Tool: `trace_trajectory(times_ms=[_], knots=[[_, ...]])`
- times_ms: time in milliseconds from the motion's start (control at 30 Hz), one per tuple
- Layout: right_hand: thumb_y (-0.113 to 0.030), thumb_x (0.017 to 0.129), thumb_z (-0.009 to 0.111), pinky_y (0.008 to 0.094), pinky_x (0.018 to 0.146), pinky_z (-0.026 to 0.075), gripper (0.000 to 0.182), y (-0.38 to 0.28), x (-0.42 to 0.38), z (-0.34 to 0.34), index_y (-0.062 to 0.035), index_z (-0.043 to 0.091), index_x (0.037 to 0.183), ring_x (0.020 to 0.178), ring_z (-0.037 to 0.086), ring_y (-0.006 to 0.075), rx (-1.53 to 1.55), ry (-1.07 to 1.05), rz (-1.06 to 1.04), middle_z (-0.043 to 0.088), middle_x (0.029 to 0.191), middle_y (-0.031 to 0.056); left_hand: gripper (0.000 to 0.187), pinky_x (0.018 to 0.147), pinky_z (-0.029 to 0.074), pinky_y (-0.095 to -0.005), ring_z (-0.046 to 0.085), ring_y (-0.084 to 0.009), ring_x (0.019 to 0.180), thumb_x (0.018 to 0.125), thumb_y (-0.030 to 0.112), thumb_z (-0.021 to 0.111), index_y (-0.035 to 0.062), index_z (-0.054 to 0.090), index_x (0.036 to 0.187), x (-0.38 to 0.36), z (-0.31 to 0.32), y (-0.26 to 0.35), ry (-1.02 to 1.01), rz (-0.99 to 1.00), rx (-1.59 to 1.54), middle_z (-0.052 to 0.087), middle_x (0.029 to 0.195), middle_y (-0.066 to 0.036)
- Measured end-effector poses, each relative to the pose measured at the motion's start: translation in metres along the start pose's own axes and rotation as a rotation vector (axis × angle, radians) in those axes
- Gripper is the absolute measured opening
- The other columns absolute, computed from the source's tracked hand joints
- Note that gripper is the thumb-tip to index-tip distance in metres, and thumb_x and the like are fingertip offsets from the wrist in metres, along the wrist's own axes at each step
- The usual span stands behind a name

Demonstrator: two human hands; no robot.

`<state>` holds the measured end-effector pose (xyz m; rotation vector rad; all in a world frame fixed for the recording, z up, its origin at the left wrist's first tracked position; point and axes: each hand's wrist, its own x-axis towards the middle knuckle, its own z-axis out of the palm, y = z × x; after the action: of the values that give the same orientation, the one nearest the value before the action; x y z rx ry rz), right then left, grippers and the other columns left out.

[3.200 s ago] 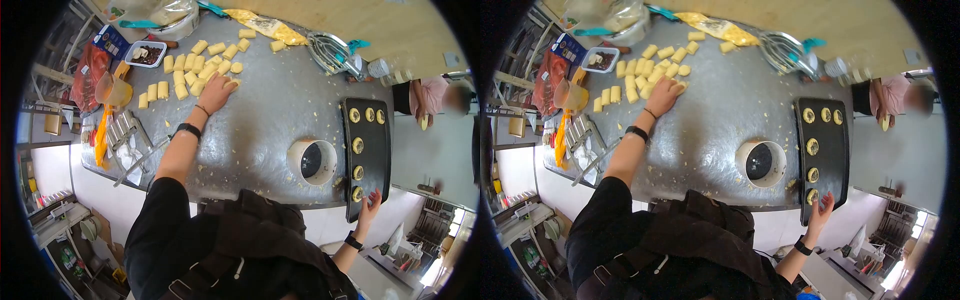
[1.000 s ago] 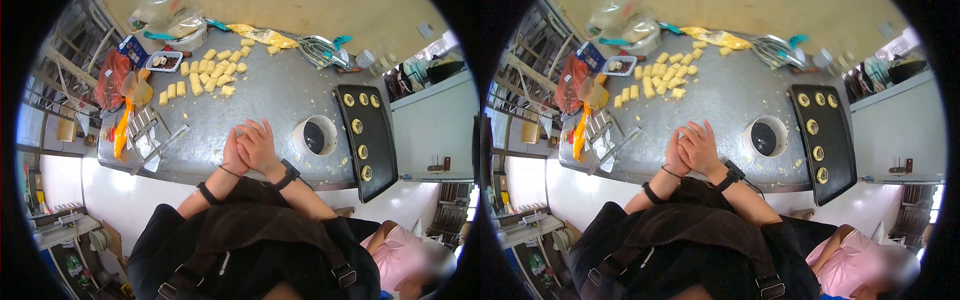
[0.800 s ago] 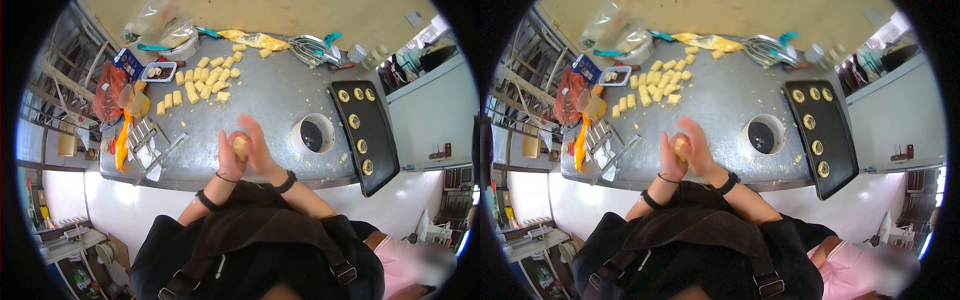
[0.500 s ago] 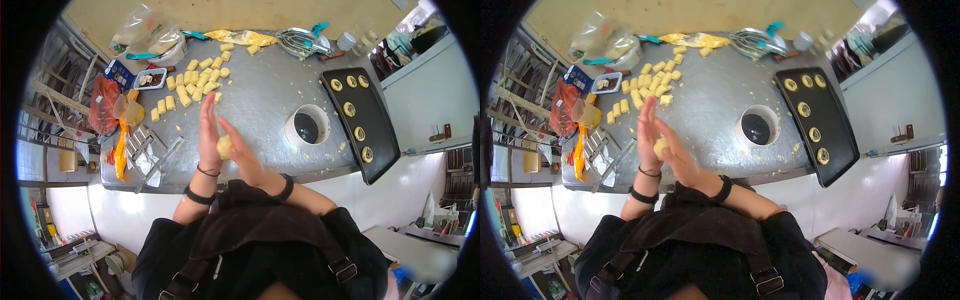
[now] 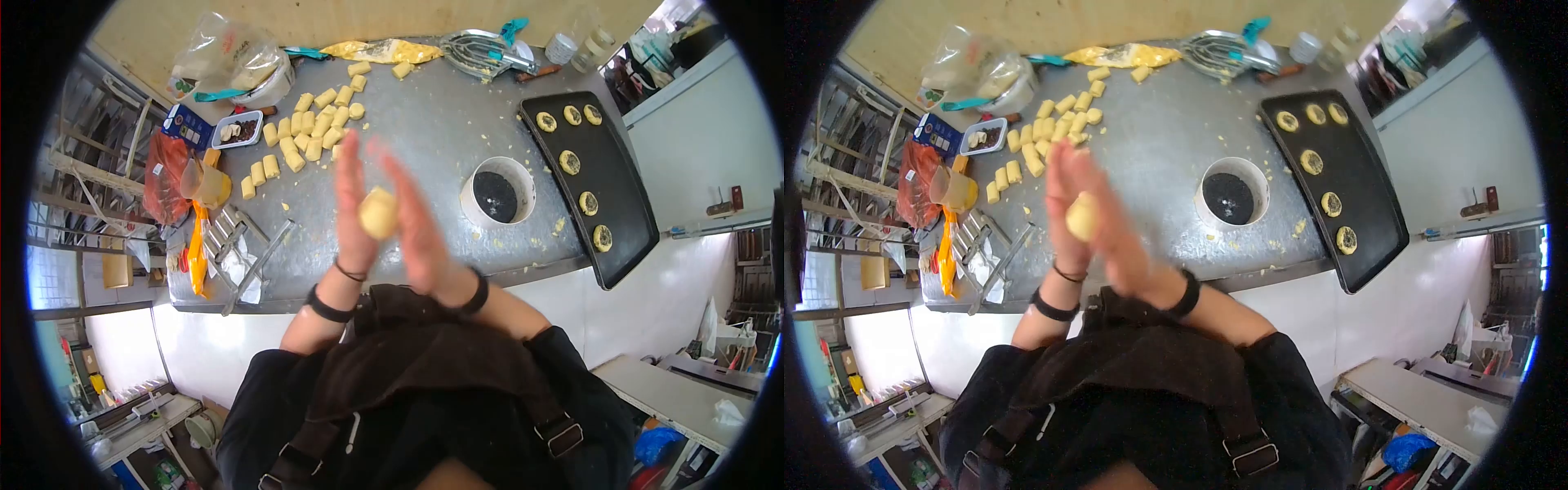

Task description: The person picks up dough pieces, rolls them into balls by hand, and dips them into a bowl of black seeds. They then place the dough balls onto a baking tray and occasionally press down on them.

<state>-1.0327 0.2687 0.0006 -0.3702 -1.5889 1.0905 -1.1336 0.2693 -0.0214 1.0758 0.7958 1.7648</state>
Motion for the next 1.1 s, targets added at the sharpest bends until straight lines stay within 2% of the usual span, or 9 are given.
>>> trace_trajectory(times_ms=[133,233,467,633,733,833,933,1033,1100], knots=[[-0.051,0.099,0.025,0.0391,0.116,0.006,0.074,0.014,0.028,-0.039,0.0046,0.017,0.147,0.145,0.01,0.0302,0.008,0.151,0.047,0.017,0.155,0.0192,0.079,0.117,0.008,-0.0409,0.014,-0.0258,0.145,0.095,0.055,0.037,0.0052,0.011,0.15,-0.035,0.041,0.001,-0.114,-0.177,0.253,0.016,0.156,-0.014],[-0.054,0.098,0.028,0.04,0.116,0.006,0.078,0.015,-0.008,-0.031,0.0048,0.013,0.147,0.145,0.008,0.0306,0.001,-0.03,0.154,0.015,0.155,0.0197,0.082,0.117,0.009,-0.0406,0.015,-0.0255,0.144,0.093,0.059,0.037,0.0053,0.012,0.15,0.002,0.039,0.022,-0.078,0.027,-0.035,0.015,0.156,-0.014],[-0.058,0.096,0.026,0.04,0.116,0.004,0.083,0.001,0.016,-0.087,0.0044,0.009,0.148,0.145,0.006,0.0314,-0.107,0.113,-0.047,0.008,0.156,0.0209,0.079,0.116,0.009,-0.0423,0.011,-0.0294,0.145,0.094,0.056,0.033,0.0018,0.015,0.149,-0.021,0.063,-0.005,-0.381,0.218,0.533,0.013,0.156,-0.018],[-0.057,0.097,0.027,0.043,0.115,0.004,0.083,0.005,-0.036,-0.068,0.0047,0.004,0.148,0.145,0.008,0.0304,-0.091,-0.103,0.092,0.007,0.156,0.0208,0.071,0.117,0.005,-0.04,0.01,-0.0267,0.145,0.097,0.044,0.037,0.0042,0.012,0.15,0.021,0.065,-0.019,-0.022,0.119,0.011,0.013,0.156,-0.016],[-0.052,0.099,0.027,0.0424,0.116,0.004,0.078,-0.014,-0.026,-0.086,0.0042,0.004,0.148,0.145,0.006,0.0299,0.055,0.025,0.014,0.007,0.156,0.0197,0.075,0.117,0.006,-0.041,0.011,-0.0272,0.145,0.096,0.055,0.034,0.0073,0.013,0.151,0.005,0.068,-0.042,-0.16,0.038,0.58,0.013,0.156,-0.017],[-0.047,0.1,0.028,0.0424,0.116,0.003,0.073,-0.007,-0.008,-0.118,0.0036,0.007,0.149,0.145,0.005,0.029,0.119,0.254,0.01,0.008,0.156,0.019,0.07,0.116,0.011,-0.0438,0.014,-0.0281,0.144,0.097,0.052,0.031,0.0078,0.015,0.15,-0.039,0.097,-0.047,-0.289,-0.026,0.417,0.015,0.155,-0.017],[-0.048,0.099,0.028,0.0414,0.116,0.003,0.075,0.018,-0.038,-0.126,0.0034,0.005,0.149,0.146,0.005,0.0286,0.031,0.054,0.3,0.006,0.156,0.0201,0.081,0.116,0.01,-0.0411,0.017,-0.0259,0.144,0.093,0.066,0.026,0.0081,0.019,0.149,-0.025,0.114,-0.04,-0.162,0.157,0.009,0.02,0.155,-0.016],[-0.044,0.101,0.023,0.0383,0.116,0.007,0.069,-0.016,-0.044,-0.12,0.0062,0.013,0.147,0.145,0.008,0.031,-0.028,-0.14,0.003,0.013,0.155,0.0214,0.085,0.116,0.011,-0.0413,0.019,-0.0266,0.143,0.091,0.068,0.026,0.0069,0.018,0.149,0.009,0.111,-0.045,0.062,0.172,0.218,0.024,0.153,-0.017],[-0.047,0.1,0.023,0.0386,0.116,0.007,0.072,-0.021,-0.03,-0.136,0.0072,0.015,0.146,0.145,0.009,0.0317,-0.001,0.081,-0.031,0.015,0.154,0.022,0.082,0.116,0.012,-0.042,0.021,-0.0274,0.142,0.093,0.064,0.029,0.0054,0.019,0.148,-0.014,0.122,-0.06,-0.103,0.091,0.237,0.025,0.152,-0.017]])
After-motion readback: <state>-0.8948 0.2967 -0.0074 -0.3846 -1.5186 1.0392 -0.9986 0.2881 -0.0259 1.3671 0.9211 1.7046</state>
